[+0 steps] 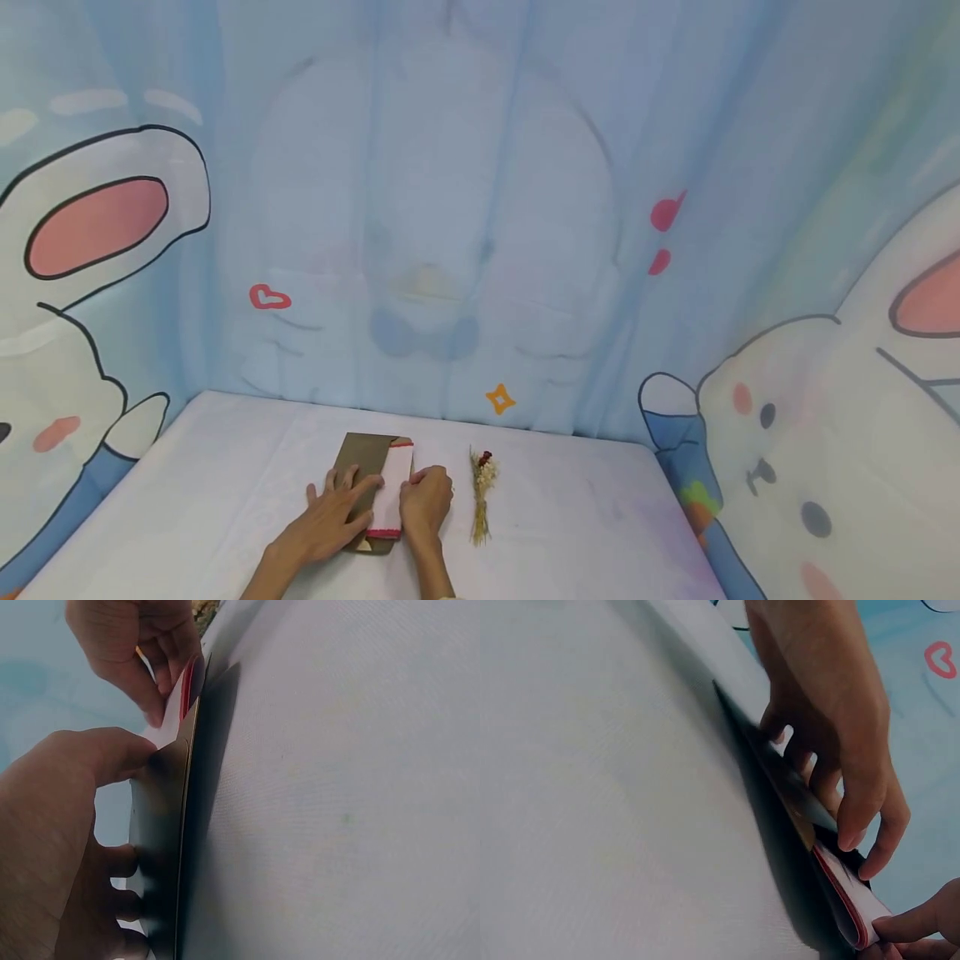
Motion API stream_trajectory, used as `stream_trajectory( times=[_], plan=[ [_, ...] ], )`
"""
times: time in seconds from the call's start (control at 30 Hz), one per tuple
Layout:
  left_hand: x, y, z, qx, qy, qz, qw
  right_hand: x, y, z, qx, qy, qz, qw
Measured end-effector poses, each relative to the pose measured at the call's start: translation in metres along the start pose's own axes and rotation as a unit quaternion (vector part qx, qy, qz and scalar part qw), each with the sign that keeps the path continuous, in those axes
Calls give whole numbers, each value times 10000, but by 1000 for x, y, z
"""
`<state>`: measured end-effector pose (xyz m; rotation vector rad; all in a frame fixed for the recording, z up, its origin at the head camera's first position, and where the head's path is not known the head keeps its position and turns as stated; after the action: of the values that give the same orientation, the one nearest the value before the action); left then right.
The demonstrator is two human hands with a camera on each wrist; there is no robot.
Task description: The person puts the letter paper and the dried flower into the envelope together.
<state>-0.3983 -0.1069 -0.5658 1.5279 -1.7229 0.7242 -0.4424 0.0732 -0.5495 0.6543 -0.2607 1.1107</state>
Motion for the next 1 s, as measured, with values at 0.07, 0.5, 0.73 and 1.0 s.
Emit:
stream_trajectory(
  times=[0.07, 0.5, 0.73, 1.0],
  plan=[
    [0, 0, 0, -3, 1, 11, 10000, -1, 0, 2, 100, -14, -2, 9999],
    [1, 0, -1, -43, -23, -17, 10000, -6, -5, 16, 415, 243, 50, 9988],
    [1, 0, -2, -100, -109, -24, 9999, -19, -4, 11, 792, 348, 20, 9963],
    [5, -3, -3, -145, -199, -49, 9997, -28, -8, 14, 1187, 528, -46, 9915]
  ],
)
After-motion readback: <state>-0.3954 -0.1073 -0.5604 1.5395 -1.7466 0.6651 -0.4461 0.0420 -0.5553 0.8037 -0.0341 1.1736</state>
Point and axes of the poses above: each hand's wrist, its own y-axis towards the middle knuckle, its own x-axis out of the back of the hand, z = x × y, the point moved 10 cm from there along y, towards the middle knuckle, and after that the axes turned 8 degrees about x, right-handed, at the moved point
